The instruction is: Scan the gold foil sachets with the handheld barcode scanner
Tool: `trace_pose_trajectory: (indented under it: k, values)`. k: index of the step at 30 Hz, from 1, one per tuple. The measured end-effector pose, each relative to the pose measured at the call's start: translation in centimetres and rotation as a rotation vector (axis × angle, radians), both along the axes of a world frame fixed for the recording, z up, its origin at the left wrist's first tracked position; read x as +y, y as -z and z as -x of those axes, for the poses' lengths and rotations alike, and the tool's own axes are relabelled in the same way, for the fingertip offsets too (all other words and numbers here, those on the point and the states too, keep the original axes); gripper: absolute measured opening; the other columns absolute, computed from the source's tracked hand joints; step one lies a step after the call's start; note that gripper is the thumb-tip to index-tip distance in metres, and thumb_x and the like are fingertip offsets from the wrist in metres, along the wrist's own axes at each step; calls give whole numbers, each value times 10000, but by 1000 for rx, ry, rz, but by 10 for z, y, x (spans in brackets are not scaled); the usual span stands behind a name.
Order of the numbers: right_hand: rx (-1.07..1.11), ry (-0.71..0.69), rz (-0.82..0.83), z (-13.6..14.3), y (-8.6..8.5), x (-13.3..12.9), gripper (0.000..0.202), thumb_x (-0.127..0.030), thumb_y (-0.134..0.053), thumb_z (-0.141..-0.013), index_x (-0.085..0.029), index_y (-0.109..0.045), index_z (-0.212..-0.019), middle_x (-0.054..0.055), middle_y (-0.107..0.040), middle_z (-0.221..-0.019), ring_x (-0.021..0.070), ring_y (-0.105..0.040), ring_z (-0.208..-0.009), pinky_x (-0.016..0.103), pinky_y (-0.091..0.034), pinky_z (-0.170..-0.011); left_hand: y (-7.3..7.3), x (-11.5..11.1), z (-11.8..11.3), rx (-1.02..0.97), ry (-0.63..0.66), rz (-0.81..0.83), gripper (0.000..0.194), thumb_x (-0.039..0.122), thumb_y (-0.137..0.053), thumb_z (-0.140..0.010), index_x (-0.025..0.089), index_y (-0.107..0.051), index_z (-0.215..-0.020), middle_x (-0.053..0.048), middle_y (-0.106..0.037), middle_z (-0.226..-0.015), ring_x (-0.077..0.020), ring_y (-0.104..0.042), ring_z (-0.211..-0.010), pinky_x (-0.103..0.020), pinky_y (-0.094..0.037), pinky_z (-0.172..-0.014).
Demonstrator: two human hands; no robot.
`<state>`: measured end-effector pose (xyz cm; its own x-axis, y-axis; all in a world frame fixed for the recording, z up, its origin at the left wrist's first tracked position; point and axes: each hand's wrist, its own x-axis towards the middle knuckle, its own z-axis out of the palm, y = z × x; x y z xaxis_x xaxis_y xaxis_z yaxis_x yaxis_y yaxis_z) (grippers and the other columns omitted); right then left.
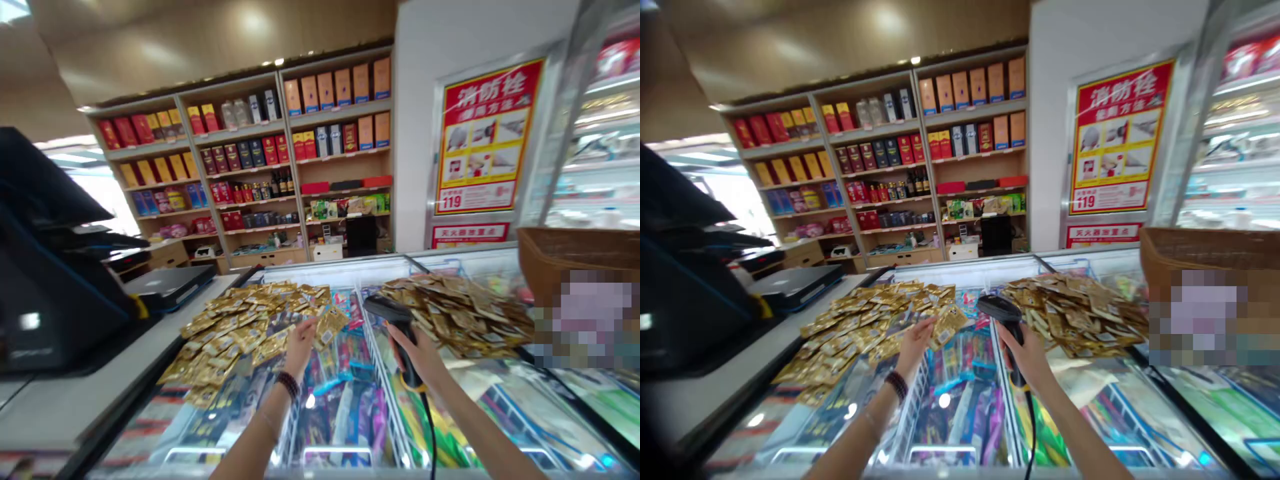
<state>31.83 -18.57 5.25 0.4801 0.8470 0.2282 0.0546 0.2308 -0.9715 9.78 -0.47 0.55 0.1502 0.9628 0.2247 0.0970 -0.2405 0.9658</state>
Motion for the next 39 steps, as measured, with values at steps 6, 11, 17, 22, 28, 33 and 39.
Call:
trace_pose_trajectory:
  k: [6, 11, 17, 22, 28, 33, 39]
  values:
    - [71, 349, -91, -76, -2, -41, 565, -785, -800, -688, -247, -630, -704, -17, -610, -537, 141, -487, -368, 298, -385, -381, -3, -20, -85, -251, 298, 247, 438, 546, -843, -763, 242, -816, -1077, -74, -836, -963, -281, -812, -886, -454, -659, -849]
    - [107, 547, -119, -108, -3, -76, 598, -804, -819, -630, -243, -611, -639, -7, -580, -475, 156, -498, -372, 302, -397, -374, -37, -45, -178, -364, 520, 249, 542, 521, -823, -844, 248, -735, -1303, -107, -831, -1078, -276, -813, -1002, -461, -632, -997]
    - [103, 609, -114, -110, -1, -93, 563, -756, -856, -606, -237, -656, -693, 15, -645, -545, 172, -528, -402, 318, -422, -384, -52, -48, -218, -30, 519, 35, 510, 380, -646, -995, 226, -608, -1479, -147, -635, -1546, -268, -648, -1381, -398, -539, -1142]
    - [115, 541, -100, -96, 5, -77, 538, -724, -865, -635, -230, -666, -706, 7, -635, -541, 165, -526, -420, 314, -432, -401, -24, -20, -154, 271, 321, -301, 422, 299, -617, -966, 178, -675, -1365, -172, -666, -1484, -303, -585, -1433, -465, -409, -1255]
    - [176, 345, -73, -48, -7, -31, 566, -720, -864, -648, -228, -714, -886, -11, -649, -572, 155, -518, -418, 301, -419, -386, -32, 11, -40, 605, -10, -363, 397, 187, -573, -963, 160, -681, -1344, -167, -679, -1434, -288, -596, -1396, -421, -414, -1224]
    - [80, 147, -9, 5, -8, 17, 544, -748, -812, -705, -231, -646, -687, -8, -583, -481, 151, -505, -402, 299, -416, -396, -46, 23, 41, 998, -122, -264, 436, 148, -543, -973, 189, -678, -1386, -128, -688, -1448, -262, -578, -1407, -398, -385, -1229]
    - [147, -53, -53, 55, 7, 60, 533, -737, -828, -695, -235, -650, -716, -12, -615, -532, 135, -494, -385, 295, -400, -383, -50, 15, 98, 1191, -162, -135, 334, 300, -739, -892, 252, -767, -1221, -107, -665, -1488, -385, -427, -1522, -559, -331, -1235]
